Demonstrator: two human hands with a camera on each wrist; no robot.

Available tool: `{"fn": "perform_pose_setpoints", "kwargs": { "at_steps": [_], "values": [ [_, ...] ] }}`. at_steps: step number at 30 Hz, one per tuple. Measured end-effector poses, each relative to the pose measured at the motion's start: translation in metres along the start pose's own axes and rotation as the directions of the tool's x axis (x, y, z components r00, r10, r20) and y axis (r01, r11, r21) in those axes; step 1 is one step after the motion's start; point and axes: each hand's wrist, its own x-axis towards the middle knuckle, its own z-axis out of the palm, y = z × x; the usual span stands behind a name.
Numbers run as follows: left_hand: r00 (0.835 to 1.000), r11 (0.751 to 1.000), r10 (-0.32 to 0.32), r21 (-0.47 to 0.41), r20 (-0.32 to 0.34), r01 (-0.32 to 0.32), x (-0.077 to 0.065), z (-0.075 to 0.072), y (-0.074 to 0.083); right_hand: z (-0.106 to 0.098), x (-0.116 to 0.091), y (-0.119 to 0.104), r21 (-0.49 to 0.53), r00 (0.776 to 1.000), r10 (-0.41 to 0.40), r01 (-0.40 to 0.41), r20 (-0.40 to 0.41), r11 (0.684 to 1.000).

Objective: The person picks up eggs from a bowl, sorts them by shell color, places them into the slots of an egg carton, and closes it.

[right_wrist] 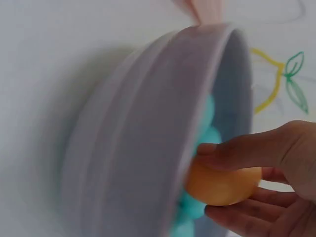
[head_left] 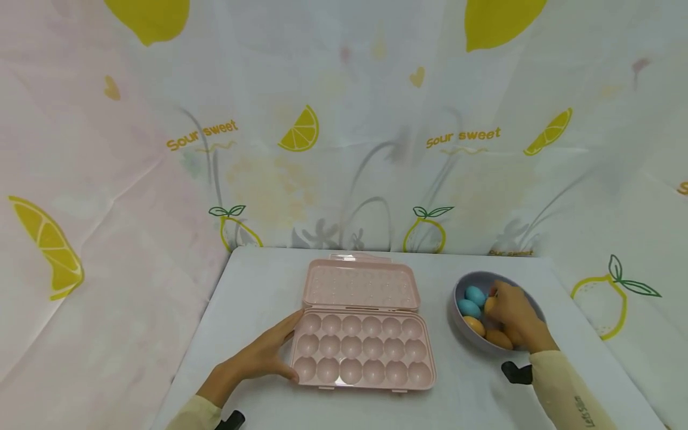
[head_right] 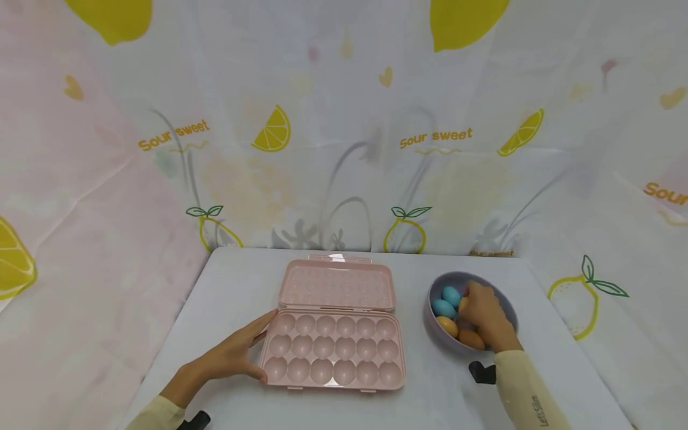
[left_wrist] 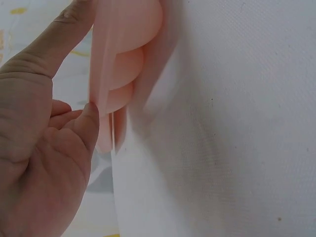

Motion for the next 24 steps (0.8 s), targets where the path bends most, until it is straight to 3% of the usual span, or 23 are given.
{"fn": "perform_pose_setpoints", "kwargs": {
  "at_steps": [4, 8, 13, 17, 20, 24],
  "values": [
    [1.0, 1.0, 0.01, -0.004, -0.003, -0.01, 0.0, 0.0, 0.001, -0.007, 0.005, -0.022, 0.021, 0.987, -0.065, 0.069, -0.147, 0.997],
    [1.0, 1.0, 0.019, -0.006, 0.0, -0.019, 0.001, 0.001, 0.0, -0.008, 0.011, -0.053, 0.034, 0.951, -0.163, 0.178, -0.264, 0.984],
    [1.0, 1.0, 0.011, 0.014, -0.007, -0.011, 0.001, 0.001, 0.001, 0.0, 0.018, -0.098, 0.072, 0.91, -0.277, 0.313, -0.309, 0.947],
    [1.0, 1.0, -0.002, -0.004, -0.009, 0.002, 0.0, 0.0, 0.015, 0.012, 0.025, -0.13, 0.116, 0.863, -0.375, 0.434, -0.338, 0.893],
    [1.0, 1.0, -0.005, -0.002, 0.002, 0.005, 0.0, 0.0, 0.014, 0.022, 0.029, -0.151, 0.088, 0.88, -0.401, 0.434, -0.255, 0.897],
    [1.0, 0.999, -0.003, 0.035, 0.022, 0.003, 0.002, 0.0, 0.004, 0.043, 0.035, -0.174, -0.046, 0.923, -0.373, 0.371, -0.091, 0.928]
  ]
}}
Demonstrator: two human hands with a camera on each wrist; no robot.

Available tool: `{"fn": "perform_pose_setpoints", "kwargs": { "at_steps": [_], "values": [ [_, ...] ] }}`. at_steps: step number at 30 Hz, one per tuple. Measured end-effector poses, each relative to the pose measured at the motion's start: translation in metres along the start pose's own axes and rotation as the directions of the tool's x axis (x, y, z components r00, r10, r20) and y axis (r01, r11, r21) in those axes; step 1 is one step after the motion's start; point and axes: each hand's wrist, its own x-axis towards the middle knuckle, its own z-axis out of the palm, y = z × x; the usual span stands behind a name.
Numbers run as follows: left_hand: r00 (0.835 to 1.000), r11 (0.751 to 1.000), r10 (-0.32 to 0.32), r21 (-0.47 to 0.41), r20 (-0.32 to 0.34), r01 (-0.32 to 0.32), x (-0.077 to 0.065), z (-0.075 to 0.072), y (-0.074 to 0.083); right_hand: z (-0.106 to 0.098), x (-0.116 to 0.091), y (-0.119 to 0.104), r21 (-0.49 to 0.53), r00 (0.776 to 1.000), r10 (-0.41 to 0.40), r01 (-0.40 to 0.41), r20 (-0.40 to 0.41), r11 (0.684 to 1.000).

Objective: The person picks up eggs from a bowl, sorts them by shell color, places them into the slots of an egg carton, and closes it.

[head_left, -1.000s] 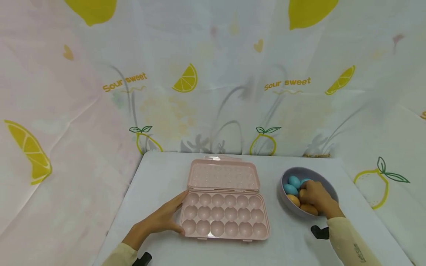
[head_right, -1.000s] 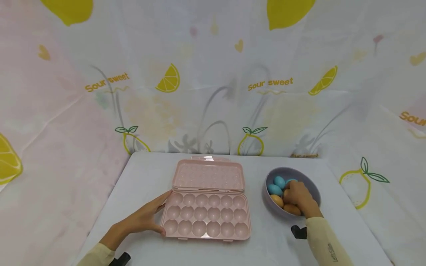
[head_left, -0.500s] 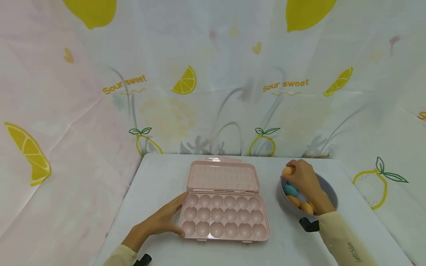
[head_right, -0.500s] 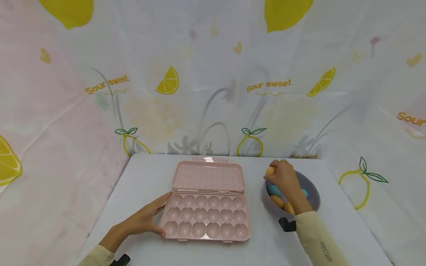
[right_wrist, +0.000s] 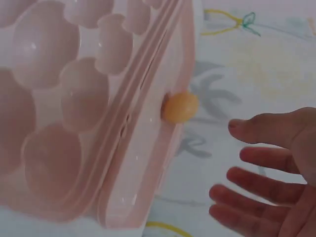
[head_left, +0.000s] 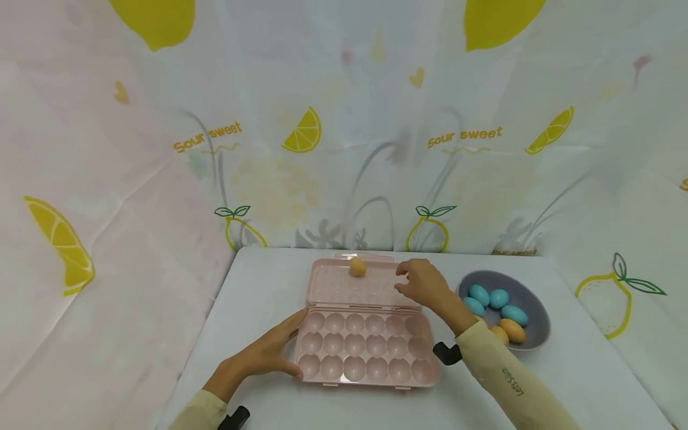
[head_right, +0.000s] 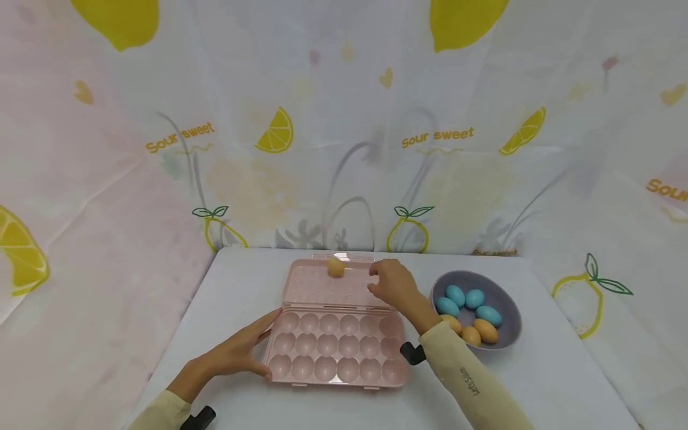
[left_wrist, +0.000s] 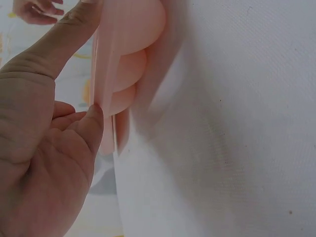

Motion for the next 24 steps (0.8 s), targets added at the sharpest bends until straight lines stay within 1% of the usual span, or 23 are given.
{"fn": "perform_pose_setpoints", "kwargs": {
  "at_steps": [3, 5, 7, 10, 12, 14, 16, 18, 21, 23, 24],
  "values": [
    [1.0, 1.0, -0.01, 0.022, -0.005, 0.01, 0.0, -0.002, -0.001, 0.022, 0.019, -0.012, -0.064, 0.999, -0.024, 0.026, 0.03, 0.998],
    [1.0, 1.0, -0.006, 0.021, -0.009, 0.006, 0.0, -0.002, -0.002, 0.036, 0.035, -0.017, -0.082, 0.998, -0.052, 0.055, 0.034, 0.995],
    [1.0, 1.0, 0.001, 0.022, -0.009, 0.0, 0.001, -0.001, -0.003, 0.049, 0.049, -0.02, -0.093, 0.997, -0.062, 0.066, 0.049, 0.994],
    [1.0, 1.0, 0.01, -0.009, 0.004, -0.01, 0.003, 0.001, -0.002, 0.067, 0.067, -0.024, -0.071, 0.995, -0.067, 0.071, 0.069, 0.995],
    [1.0, 1.0, 0.015, -0.019, 0.004, -0.015, 0.003, 0.002, -0.002, 0.076, 0.077, -0.027, -0.035, 0.994, -0.068, 0.072, 0.085, 0.997],
    [1.0, 1.0, 0.012, -0.026, 0.002, -0.012, 0.002, 0.002, -0.001, 0.084, 0.086, -0.031, 0.013, 0.992, -0.095, 0.094, 0.085, 0.995],
    [1.0, 1.0, 0.014, -0.021, 0.001, -0.014, 0.001, 0.002, -0.001, 0.09, 0.095, -0.036, 0.034, 0.985, -0.147, 0.145, 0.086, 0.989],
    [1.0, 1.0, 0.019, -0.011, 0.0, -0.019, 0.0, 0.001, 0.0, 0.093, 0.103, -0.04, 0.017, 0.968, -0.23, 0.229, 0.096, 0.973],
    [1.0, 1.0, 0.024, 0.0, 0.003, -0.024, 0.0, -0.001, 0.001, 0.097, 0.114, -0.046, -0.055, 0.921, -0.37, 0.379, 0.125, 0.924],
    [1.0, 1.0, 0.017, 0.008, 0.008, -0.017, 0.0, 0.0, 0.001, 0.1, 0.117, -0.049, -0.09, 0.895, -0.422, 0.436, 0.146, 0.895],
    [1.0, 1.0, 0.009, 0.01, 0.012, -0.009, 0.0, -0.001, 0.001, 0.101, 0.119, -0.05, -0.099, 0.891, -0.427, 0.444, 0.157, 0.891]
  ]
}}
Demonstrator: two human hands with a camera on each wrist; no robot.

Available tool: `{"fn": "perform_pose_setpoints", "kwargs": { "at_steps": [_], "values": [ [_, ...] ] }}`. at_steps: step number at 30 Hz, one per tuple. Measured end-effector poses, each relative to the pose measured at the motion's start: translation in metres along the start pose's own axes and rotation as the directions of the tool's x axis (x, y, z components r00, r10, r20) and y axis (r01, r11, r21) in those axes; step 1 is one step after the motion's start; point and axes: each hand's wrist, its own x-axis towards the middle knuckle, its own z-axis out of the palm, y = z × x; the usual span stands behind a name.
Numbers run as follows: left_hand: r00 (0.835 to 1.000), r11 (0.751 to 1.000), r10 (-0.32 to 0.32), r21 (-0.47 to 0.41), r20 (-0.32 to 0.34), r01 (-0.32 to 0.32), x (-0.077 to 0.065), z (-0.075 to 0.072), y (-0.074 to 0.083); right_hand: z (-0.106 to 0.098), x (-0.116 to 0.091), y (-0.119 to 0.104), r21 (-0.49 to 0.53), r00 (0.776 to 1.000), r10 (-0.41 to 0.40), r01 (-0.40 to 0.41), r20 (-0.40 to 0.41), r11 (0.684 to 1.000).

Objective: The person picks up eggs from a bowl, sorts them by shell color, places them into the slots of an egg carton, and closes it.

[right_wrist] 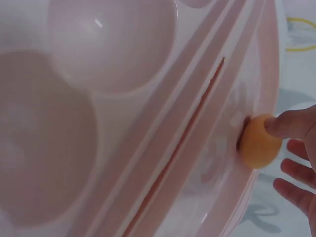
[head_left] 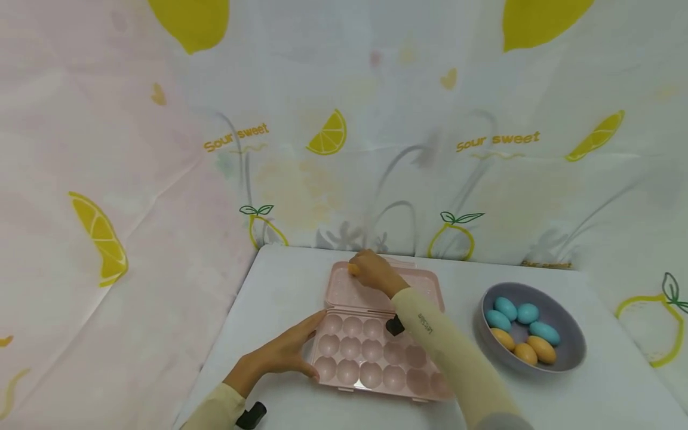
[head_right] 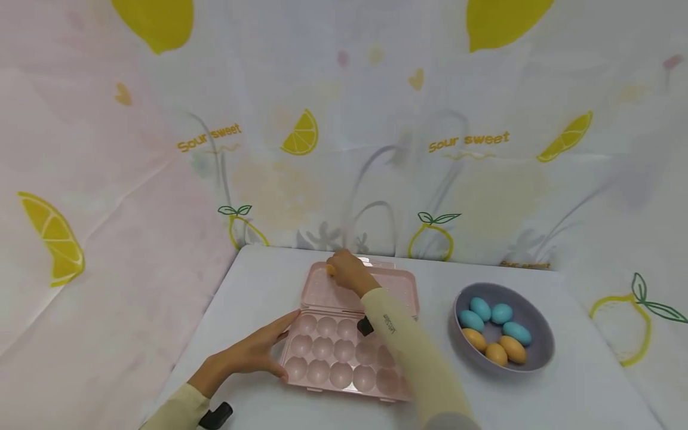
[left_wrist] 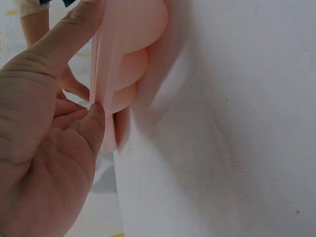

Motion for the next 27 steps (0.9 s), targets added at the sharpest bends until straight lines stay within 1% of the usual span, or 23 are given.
{"fn": "perform_pose_setpoints", "kwargs": {
  "at_steps": [2, 5, 9, 11, 13, 17, 19, 23, 27],
  "values": [
    [1.0, 1.0, -0.015, 0.013, 0.002, 0.015, 0.0, 0.0, 0.0, 0.003, 0.005, 0.0, 0.003, 1.0, 0.011, -0.011, 0.008, 1.0],
    [0.999, 0.999, -0.036, 0.026, 0.009, 0.036, -0.001, -0.001, 0.001, 0.007, 0.012, 0.0, 0.046, 0.996, 0.092, -0.092, 0.002, 0.995],
    [0.999, 0.999, -0.037, 0.018, 0.013, 0.036, -0.001, -0.002, 0.0, 0.013, 0.019, 0.003, 0.107, 0.978, 0.208, -0.204, -0.03, 0.973],
    [0.999, 0.999, -0.035, 0.024, 0.01, 0.034, -0.001, -0.001, 0.0, 0.015, 0.02, 0.004, 0.123, 0.971, 0.237, -0.23, -0.042, 0.965],
    [1.0, 0.999, -0.03, 0.034, 0.005, 0.03, -0.001, -0.001, 0.0, 0.017, 0.021, 0.005, 0.122, 0.966, 0.257, -0.251, -0.035, 0.96],
    [0.999, 0.998, -0.042, 0.039, 0.004, 0.042, 0.001, 0.0, 0.002, 0.018, 0.019, 0.007, 0.119, 0.958, 0.285, -0.283, -0.002, 0.952],
    [0.999, 0.998, -0.049, 0.035, 0.008, 0.048, 0.001, 0.0, 0.004, 0.019, 0.019, 0.007, 0.115, 0.961, 0.278, -0.276, -0.003, 0.954],
    [0.998, 0.997, -0.065, 0.038, 0.015, 0.064, 0.002, -0.001, 0.006, 0.022, 0.017, 0.01, 0.108, 0.97, 0.241, -0.236, -0.035, 0.966],
    [0.997, 0.996, -0.079, 0.052, 0.011, 0.078, 0.001, -0.002, 0.007, 0.024, 0.019, 0.013, 0.136, 0.967, 0.252, -0.247, -0.019, 0.959]
  ]
}}
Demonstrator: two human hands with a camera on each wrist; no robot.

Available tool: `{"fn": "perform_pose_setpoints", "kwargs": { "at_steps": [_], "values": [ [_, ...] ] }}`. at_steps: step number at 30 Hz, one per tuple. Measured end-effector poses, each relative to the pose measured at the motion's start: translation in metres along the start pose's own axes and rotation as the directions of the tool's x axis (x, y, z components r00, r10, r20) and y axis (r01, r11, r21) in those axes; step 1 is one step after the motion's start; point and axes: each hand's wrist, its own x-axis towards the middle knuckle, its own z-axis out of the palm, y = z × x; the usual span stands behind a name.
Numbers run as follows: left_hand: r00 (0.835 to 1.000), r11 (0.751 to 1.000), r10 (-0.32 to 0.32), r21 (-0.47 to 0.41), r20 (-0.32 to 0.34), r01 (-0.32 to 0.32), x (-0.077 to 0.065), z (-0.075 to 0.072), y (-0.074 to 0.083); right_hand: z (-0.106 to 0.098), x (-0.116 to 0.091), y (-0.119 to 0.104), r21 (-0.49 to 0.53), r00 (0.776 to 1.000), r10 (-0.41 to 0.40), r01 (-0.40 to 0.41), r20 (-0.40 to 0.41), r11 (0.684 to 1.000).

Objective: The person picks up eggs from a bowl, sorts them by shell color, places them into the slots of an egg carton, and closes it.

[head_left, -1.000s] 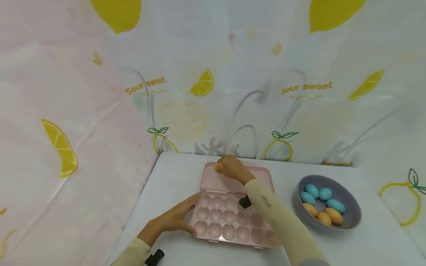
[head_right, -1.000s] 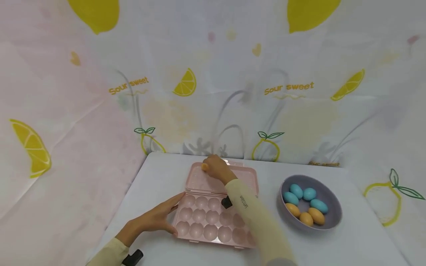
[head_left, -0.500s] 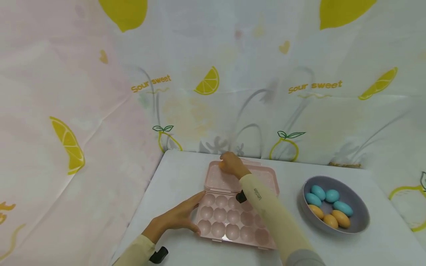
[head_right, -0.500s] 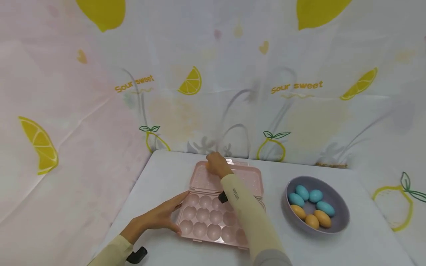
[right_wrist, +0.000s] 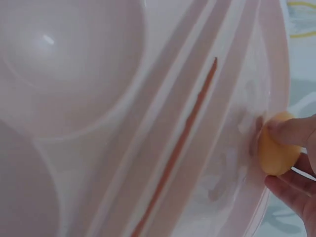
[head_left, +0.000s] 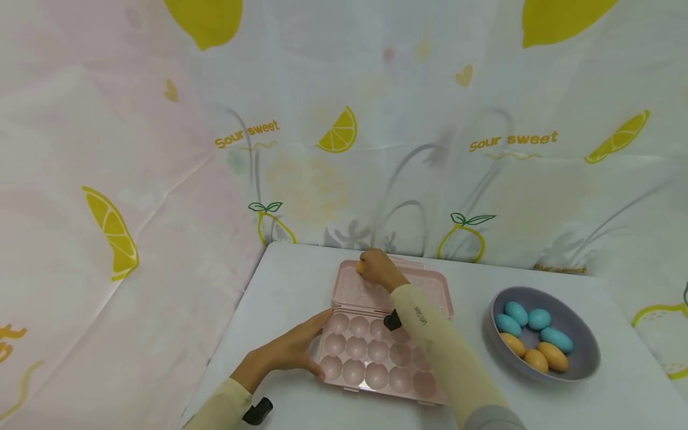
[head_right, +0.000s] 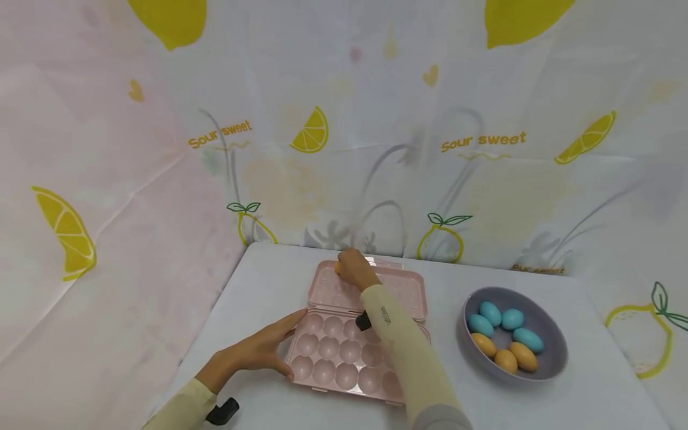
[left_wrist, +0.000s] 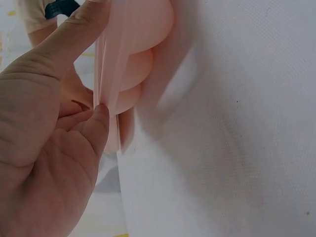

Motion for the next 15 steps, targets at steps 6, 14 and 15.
{"fn": "perform_pose_setpoints", "kwargs": {
  "at_steps": [6, 14, 15],
  "values": [
    [1.0, 1.0, 0.0, 0.0, 0.005, 0.0, 0.0, -0.001, 0.003, -0.008, 0.0, 0.002, 0.043, 1.0, 0.002, -0.002, -0.006, 0.999],
    [1.0, 1.0, 0.019, -0.002, 0.0, -0.019, 0.0, 0.0, 0.004, -0.027, -0.005, -0.007, 0.103, 0.999, 0.039, -0.037, -0.016, 0.994],
    [1.0, 1.0, 0.016, -0.002, 0.003, -0.016, 0.0, 0.0, 0.003, -0.029, -0.006, -0.009, 0.111, 0.999, 0.043, -0.041, -0.017, 0.993]
  ]
}}
